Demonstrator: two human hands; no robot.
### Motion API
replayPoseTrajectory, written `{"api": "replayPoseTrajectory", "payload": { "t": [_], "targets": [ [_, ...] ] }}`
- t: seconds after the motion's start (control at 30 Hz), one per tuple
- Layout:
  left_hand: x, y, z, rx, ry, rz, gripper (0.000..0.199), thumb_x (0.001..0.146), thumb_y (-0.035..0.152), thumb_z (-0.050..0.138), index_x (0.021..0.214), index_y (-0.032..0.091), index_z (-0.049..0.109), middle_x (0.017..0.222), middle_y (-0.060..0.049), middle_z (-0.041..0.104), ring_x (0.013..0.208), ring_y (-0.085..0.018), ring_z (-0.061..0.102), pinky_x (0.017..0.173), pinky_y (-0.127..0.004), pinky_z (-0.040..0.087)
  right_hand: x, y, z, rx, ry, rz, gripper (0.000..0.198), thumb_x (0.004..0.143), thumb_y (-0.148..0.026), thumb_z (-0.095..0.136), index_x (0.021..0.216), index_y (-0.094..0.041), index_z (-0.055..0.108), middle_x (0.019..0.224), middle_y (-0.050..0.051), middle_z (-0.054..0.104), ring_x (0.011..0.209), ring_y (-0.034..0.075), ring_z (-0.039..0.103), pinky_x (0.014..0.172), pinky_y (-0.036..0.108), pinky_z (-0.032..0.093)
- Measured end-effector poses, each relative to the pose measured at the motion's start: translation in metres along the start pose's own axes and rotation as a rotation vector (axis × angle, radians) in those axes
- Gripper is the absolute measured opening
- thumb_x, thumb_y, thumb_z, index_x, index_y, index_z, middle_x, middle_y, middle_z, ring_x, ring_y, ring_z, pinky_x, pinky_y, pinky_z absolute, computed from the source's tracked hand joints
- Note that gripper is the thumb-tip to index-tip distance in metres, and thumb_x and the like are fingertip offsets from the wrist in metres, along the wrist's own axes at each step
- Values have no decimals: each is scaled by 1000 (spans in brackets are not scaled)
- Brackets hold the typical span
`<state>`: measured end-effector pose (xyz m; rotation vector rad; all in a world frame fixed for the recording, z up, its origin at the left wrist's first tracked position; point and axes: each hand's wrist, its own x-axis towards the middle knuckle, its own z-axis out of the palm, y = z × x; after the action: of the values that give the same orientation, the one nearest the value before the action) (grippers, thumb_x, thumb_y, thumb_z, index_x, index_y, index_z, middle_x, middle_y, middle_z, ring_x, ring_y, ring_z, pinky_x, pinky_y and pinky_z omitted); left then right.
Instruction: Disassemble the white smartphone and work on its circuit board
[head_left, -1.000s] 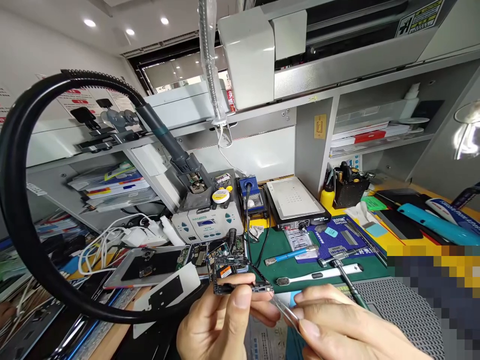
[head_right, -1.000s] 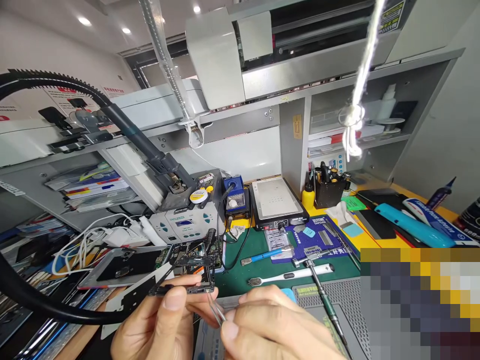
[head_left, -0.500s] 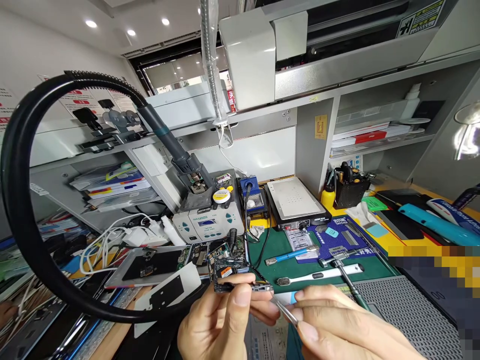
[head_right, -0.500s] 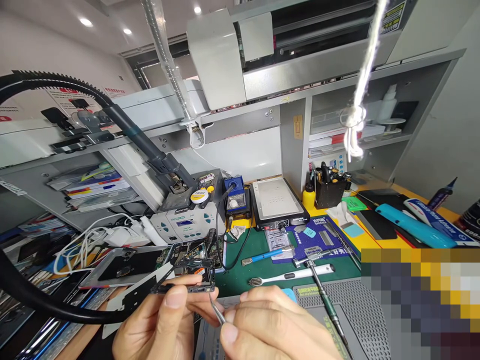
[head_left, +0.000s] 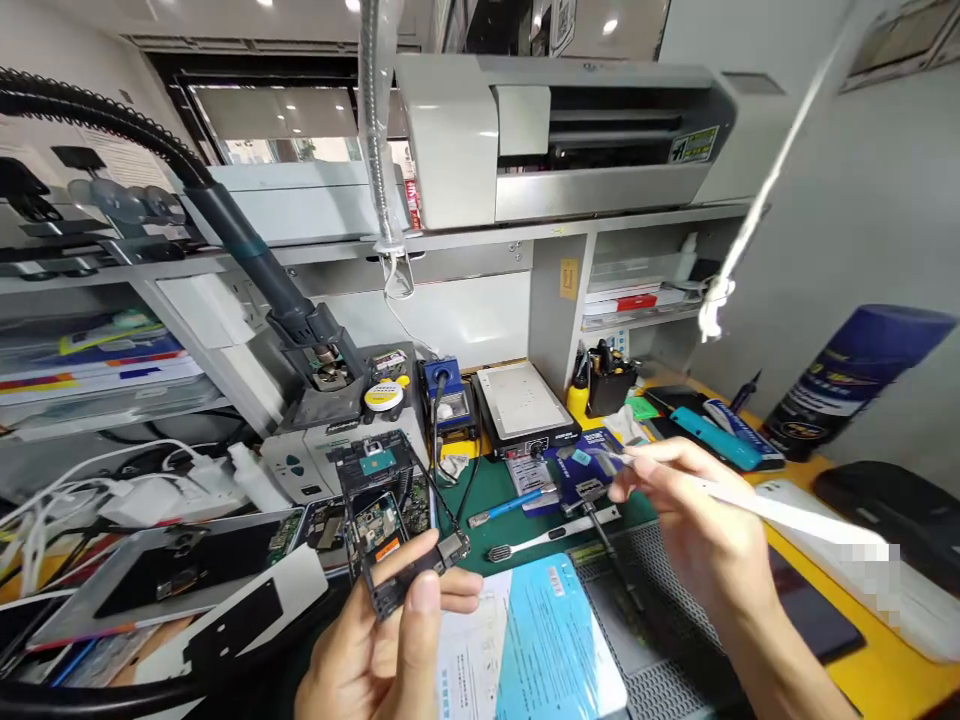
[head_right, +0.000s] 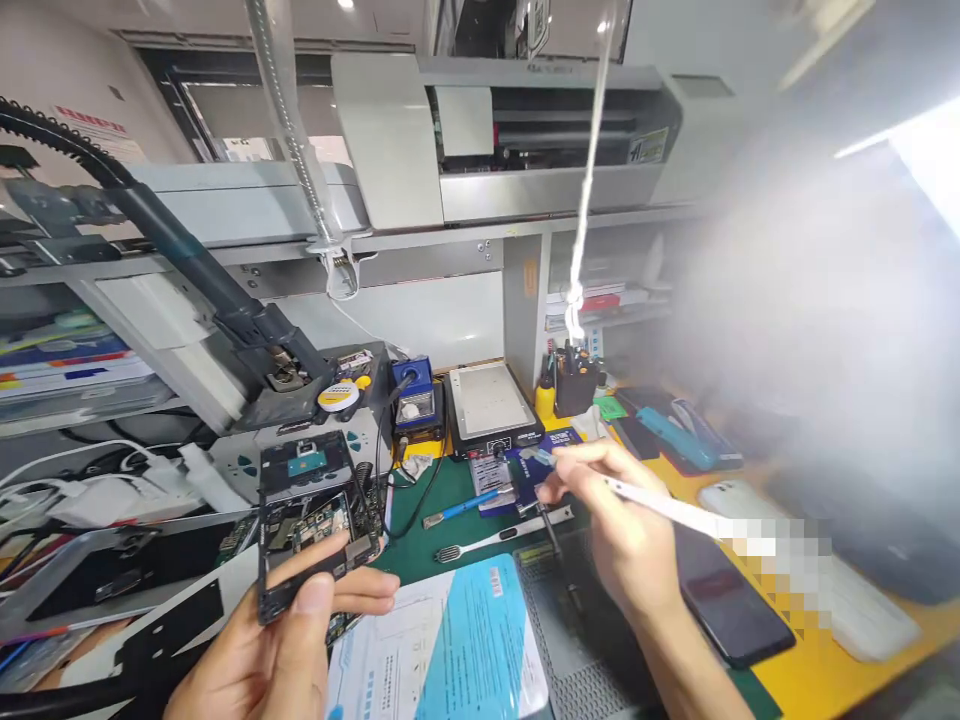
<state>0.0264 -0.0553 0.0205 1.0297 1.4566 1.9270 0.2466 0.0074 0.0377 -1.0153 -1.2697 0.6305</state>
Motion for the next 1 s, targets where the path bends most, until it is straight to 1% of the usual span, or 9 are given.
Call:
{"api": "replayPoseTrajectory", "payload": {
  "t": [0.07, 0.13, 0.23, 0.3, 0.4, 0.57, 0.73, 0.87, 1.0],
  "targets": [
    [-3, 2, 3, -9, -37, -62, 31, 88, 39, 67, 108, 15, 68, 66, -1, 74, 56, -17, 70, 60, -26, 58, 9, 3, -16, 9, -231, 217, 17, 89, -23, 55, 73, -19, 60, 60, -2, 59, 56, 14, 58, 57, 27, 47],
    [-4, 5, 3, -31, -82, -91, 34, 88, 40, 66, 110, 14, 67, 67, -2, 74, 57, -17, 69, 60, -27, 59, 11, 6, -30, -176, -422, 358, 12, 85, -18, 54, 74, -20, 56, 60, -5, 53, 53, 12, 49, 54, 25, 40],
    [-4, 8, 2, -76, -110, -70, 34, 87, 40, 66, 108, 13, 68, 66, -3, 74, 57, -19, 70, 58, -30, 61, 9, 11, -43, -622, -623, 421, 7, 76, -15, 56, 71, -20, 55, 62, -4, 53, 57, 12, 46, 52, 24, 34],
    [-3, 9, 0, -100, -119, -48, 33, 87, 40, 66, 107, 14, 69, 64, -3, 73, 55, -19, 69, 56, -30, 61, 10, 16, -48, -862, -683, 416, 6, 74, -15, 55, 70, -20, 55, 65, -2, 57, 62, 14, 50, 55, 25, 35],
    [-3, 9, -1, -116, -121, -43, 33, 86, 41, 67, 105, 14, 69, 63, -2, 72, 54, -18, 69, 55, -30, 61, 14, 21, -52, -1088, -678, 421, 11, 79, -24, 58, 69, -20, 55, 68, 2, 62, 65, 17, 54, 57, 27, 37],
    [-8, 4, 1, -120, -131, -87, 37, 83, 43, 70, 108, 16, 68, 66, -1, 73, 57, -17, 70, 59, -27, 62, 20, 29, -51, -1163, -636, 455, 29, 84, -45, 63, 75, -18, 61, 77, 5, 68, 70, 20, 62, 58, 28, 39],
    [-12, -5, 1, -117, -188, -119, 43, 81, 48, 72, 109, 16, 64, 64, -2, 73, 57, -18, 71, 58, -26, 63, 22, 41, -47, -1236, -604, 465, 31, 92, -46, 61, 93, -16, 67, 92, 7, 72, 82, 21, 68, 70, 30, 49],
    [-8, -13, -4, -78, -249, -65, 46, 81, 50, 71, 109, 14, 61, 66, -5, 74, 57, -20, 72, 58, -28, 64, 22, 47, -46, -1319, -616, 482, 34, 98, -45, 57, 112, -15, 65, 108, 7, 69, 93, 20, 67, 83, 40, 55],
    [-4, -15, -7, -50, -246, -46, 45, 83, 50, 70, 109, 15, 61, 65, -4, 74, 56, -20, 72, 59, -28, 63, 21, 48, -45, -1375, -642, 517, 32, 97, -38, 61, 120, -16, 62, 119, 9, 66, 100, 21, 67, 86, 42, 56]
  ]
}}
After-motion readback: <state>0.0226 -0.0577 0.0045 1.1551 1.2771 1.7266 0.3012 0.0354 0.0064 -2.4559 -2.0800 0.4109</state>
